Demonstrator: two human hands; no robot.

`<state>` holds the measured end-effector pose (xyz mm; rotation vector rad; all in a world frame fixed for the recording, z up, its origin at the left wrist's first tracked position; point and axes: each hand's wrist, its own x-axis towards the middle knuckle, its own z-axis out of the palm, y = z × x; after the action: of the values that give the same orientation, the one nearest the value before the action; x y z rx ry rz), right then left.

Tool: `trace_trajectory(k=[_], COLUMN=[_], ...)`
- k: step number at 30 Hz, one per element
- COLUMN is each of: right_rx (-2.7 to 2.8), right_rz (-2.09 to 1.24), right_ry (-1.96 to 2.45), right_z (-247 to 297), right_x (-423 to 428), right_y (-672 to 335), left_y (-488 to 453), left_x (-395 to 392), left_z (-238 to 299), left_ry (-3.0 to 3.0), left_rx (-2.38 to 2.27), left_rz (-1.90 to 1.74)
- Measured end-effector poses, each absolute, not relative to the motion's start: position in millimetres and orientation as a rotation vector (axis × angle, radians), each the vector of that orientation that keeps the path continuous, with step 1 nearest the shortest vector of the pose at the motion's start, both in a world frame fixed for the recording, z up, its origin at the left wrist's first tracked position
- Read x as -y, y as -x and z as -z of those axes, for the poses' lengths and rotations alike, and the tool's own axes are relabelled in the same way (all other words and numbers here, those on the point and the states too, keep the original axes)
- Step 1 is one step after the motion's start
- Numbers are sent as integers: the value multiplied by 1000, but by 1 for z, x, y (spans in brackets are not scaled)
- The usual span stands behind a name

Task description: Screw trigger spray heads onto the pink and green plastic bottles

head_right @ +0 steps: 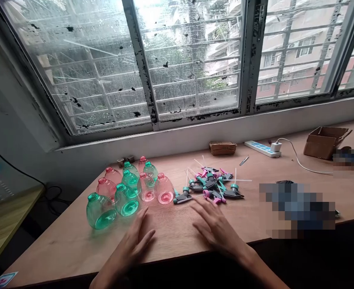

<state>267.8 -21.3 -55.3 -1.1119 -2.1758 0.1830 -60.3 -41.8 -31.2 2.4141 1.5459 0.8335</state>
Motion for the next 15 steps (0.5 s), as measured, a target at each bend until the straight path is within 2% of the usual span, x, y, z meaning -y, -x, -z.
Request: trace_trajectory(k=[5, 9, 15], right_rx=[1789, 1977, 2112], right_rz=[110, 153, 107], right_ry=[1239, 1320, 1402], right_z=[61, 69, 80], right_x=[-3, -14, -15], right_y=[-282, -284, -282], left_y=[44, 20, -5], left_x=[16, -25, -56], left_z=[-6, -24, -16], left_ry=[-2387, -2449, -2502], left_rx=[-1562, -1533, -1606], left_rz=[-1108, -1155, -1097])
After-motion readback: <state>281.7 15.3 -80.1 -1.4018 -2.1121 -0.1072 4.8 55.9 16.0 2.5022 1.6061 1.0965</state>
